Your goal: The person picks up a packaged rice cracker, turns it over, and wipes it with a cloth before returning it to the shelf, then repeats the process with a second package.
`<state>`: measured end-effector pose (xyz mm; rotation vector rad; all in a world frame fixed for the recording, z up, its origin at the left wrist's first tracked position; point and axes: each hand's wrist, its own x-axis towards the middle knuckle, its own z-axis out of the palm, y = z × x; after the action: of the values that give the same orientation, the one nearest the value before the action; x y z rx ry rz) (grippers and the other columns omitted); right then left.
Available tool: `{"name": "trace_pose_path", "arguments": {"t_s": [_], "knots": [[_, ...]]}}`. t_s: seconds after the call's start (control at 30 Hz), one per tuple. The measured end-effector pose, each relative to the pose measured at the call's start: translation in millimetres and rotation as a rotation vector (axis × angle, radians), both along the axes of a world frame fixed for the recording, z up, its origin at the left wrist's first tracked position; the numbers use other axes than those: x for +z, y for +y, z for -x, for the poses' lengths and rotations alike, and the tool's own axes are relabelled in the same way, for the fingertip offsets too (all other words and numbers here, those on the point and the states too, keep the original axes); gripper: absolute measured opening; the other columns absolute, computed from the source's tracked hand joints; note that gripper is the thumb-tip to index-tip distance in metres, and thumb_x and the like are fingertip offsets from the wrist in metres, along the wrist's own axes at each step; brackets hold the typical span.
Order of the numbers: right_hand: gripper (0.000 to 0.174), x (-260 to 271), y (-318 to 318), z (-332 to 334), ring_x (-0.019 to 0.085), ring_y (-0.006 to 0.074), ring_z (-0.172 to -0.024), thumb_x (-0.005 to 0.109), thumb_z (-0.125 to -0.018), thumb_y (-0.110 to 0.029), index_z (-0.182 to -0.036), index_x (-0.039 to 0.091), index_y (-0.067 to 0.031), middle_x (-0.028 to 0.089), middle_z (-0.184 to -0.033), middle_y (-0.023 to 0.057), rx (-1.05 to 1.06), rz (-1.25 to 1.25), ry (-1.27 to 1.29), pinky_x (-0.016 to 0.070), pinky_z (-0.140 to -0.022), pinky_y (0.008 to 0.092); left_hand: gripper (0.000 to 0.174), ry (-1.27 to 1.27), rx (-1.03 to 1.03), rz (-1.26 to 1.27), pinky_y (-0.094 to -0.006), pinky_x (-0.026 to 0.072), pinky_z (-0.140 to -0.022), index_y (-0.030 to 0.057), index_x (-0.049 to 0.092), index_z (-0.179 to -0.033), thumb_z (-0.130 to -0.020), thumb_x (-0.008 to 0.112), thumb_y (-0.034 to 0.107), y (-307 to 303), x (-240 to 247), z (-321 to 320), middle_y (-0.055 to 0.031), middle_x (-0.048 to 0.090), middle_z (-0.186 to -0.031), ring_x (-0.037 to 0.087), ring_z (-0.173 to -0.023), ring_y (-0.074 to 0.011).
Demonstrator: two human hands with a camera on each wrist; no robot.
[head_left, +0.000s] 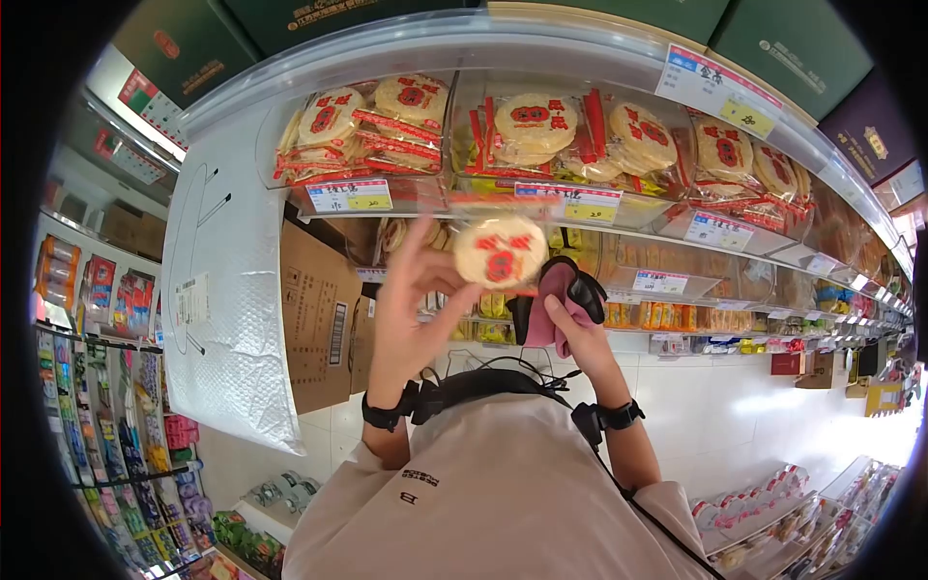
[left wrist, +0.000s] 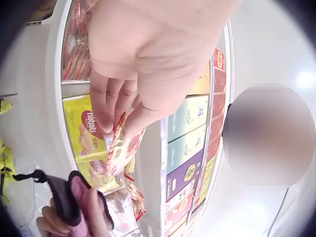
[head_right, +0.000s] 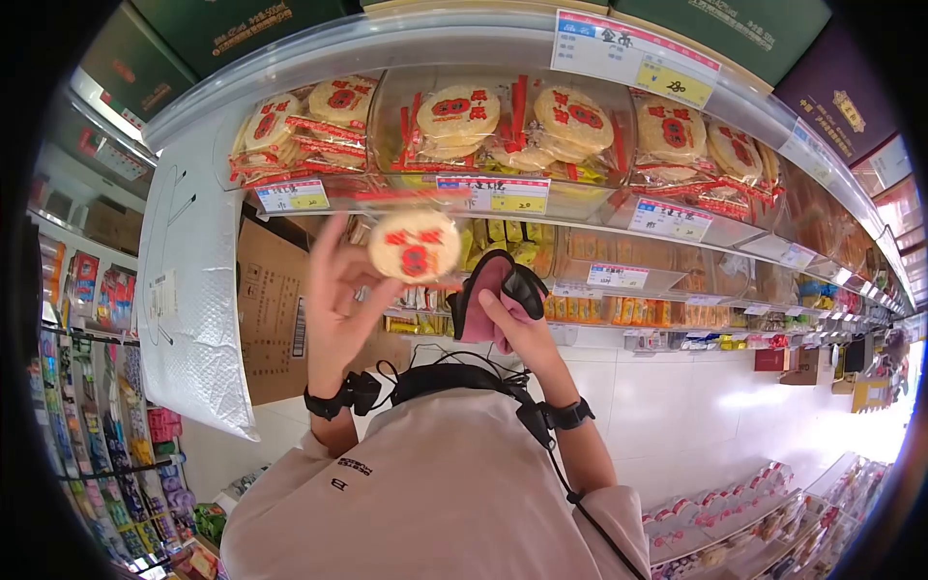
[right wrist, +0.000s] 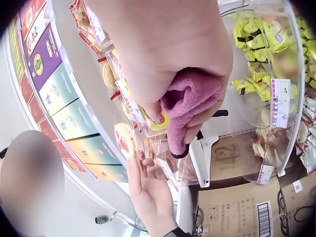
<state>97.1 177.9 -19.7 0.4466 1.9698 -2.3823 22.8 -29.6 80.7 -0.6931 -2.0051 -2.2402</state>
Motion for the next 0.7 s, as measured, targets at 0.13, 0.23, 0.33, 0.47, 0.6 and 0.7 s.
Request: {"name": "trace_pose_path", "arguments": {"t_s": [0.13,0.23,0.33,0.47,0.6,0.7], "knots": [[0.033,3,-1,-3,0.045,0.0069,-0.04,0.064,-0.098,-0.034,-0.072,0.053,-0.0161,0.048,-0.051,-0.0046,-0.027,0.003,-0.073,0.0296,-0.038,0.0233,0.05,0.28,0.151,0.04,-0.0223,0.0494,-0.072,-0.002,0.059,-0.132,-0.083,0.07,-0.01,-8,7,20,-0.0079,0.063,-0.101,0.058,-0.081,-0.0103],[0.033,5,-3,-4,0.044,0.0067,-0.04,0.063,-0.098,-0.035,-0.072,0.054,-0.0168,0.048,-0.051,-0.0046,-0.026,0.011,-0.086,0.0289,-0.038,0.0232,0.05,0.281,0.182,0.035,-0.019,0.0458,-0.067,-0.0011,0.061,-0.131,-0.083,0.07,-0.01,3,26,28,-0.004,0.063,-0.095,0.054,-0.075,-0.0054],[0.033,5,-3,-4,0.043,0.0067,-0.039,0.062,-0.099,-0.035,-0.073,0.054,-0.0161,0.047,-0.051,-0.0045,-0.034,0.012,-0.071,0.0283,-0.038,0.0236,0.049,0.254,0.167,0.002,-0.0186,0.0452,-0.064,0.0025,0.061,-0.133,-0.086,0.071,-0.003,24,37,43,0.0002,0.062,-0.086,0.051,-0.07,-0.0017],[0.033,3,-1,-5,0.042,0.0071,-0.038,0.062,-0.099,-0.034,-0.073,0.054,-0.0159,0.046,-0.049,-0.0043,-0.045,0.03,-0.044,0.0272,-0.037,0.0239,0.04,0.346,0.167,0.141,-0.0186,0.0416,-0.059,0.0055,0.062,-0.132,-0.092,0.069,0.008,45,46,64,0.0025,0.062,-0.08,0.049,-0.065,-0.0018],[0.032,-3,2,-8,0.041,0.0074,-0.036,0.061,-0.099,-0.032,-0.073,0.054,-0.0167,0.046,-0.048,-0.004,-0.07,0.075,-0.022,0.0261,-0.036,0.0237,0.03,0.458,0.203,0.303,-0.0205,0.0357,-0.054,0.0057,0.067,-0.125,-0.096,0.065,0.012,61,53,73,0.0019,0.059,-0.071,0.045,-0.061,-0.002],[0.031,-6,3,-11,0.04,0.0074,-0.036,0.061,-0.1,-0.029,-0.073,0.054,-0.0168,0.046,-0.048,-0.0038,-0.098,0.095,-0.012,0.0258,-0.035,0.0239,0.025,0.574,0.275,0.396,-0.0246,0.0362,-0.051,0.0057,0.07,-0.118,-0.096,0.065,0.015,66,46,81,-0.0022,0.057,-0.067,0.046,-0.056,-0.0068]]}}
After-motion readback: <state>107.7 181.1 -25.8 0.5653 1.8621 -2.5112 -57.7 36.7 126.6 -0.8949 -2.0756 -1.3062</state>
